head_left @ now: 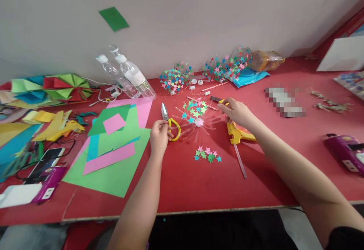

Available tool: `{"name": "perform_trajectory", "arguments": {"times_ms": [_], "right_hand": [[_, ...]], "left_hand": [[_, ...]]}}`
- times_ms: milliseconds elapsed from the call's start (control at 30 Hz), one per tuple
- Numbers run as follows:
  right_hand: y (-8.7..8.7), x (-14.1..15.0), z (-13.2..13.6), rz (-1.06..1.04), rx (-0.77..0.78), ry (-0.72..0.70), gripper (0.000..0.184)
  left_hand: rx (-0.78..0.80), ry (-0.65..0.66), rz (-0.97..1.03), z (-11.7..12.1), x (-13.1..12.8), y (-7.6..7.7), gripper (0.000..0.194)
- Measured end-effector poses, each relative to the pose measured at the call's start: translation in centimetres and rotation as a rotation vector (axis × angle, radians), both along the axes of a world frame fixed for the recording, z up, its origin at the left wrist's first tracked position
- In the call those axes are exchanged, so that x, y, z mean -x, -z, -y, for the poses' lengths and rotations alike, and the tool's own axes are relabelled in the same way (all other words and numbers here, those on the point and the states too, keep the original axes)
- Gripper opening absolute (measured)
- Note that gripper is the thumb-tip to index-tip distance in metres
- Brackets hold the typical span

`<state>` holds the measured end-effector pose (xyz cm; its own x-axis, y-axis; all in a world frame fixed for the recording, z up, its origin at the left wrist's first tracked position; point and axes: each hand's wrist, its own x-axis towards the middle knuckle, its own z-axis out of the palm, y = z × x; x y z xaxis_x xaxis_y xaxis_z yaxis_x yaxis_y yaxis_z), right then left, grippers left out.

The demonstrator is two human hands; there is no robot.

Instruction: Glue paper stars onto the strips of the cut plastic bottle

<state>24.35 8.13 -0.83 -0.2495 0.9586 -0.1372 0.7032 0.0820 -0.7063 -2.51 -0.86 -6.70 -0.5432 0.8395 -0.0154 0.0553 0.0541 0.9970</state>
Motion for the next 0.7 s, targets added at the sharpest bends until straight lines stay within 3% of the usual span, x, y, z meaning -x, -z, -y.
{"name": "perform_trajectory", "arguments": {"times_ms": [167,367,567,700], "right_hand": [[1.0,1.3,0.5,-0.346,0.217,0.028,0.04],[1.4,2.4,0.7,-0.503,0.39,0.018,0.014],[1.9,3.7,1.0,-0.569,0.428,0.017,0.014],[1.9,3.8,1.2,-0.618,0.368,0.016,0.009]], "left_hand": [[0.196,0.139,0.201,0.4,-0.9,-0.7,0.022],[0.254,0.338,0.569,0.7,-1.8,-1.7,0.027],[0.261,0.439,0.704,0.1,-2.4,-1.3,0.02],[0.228,0.44,0.585,0.1,-2.7,-1.5,0.013]]}}
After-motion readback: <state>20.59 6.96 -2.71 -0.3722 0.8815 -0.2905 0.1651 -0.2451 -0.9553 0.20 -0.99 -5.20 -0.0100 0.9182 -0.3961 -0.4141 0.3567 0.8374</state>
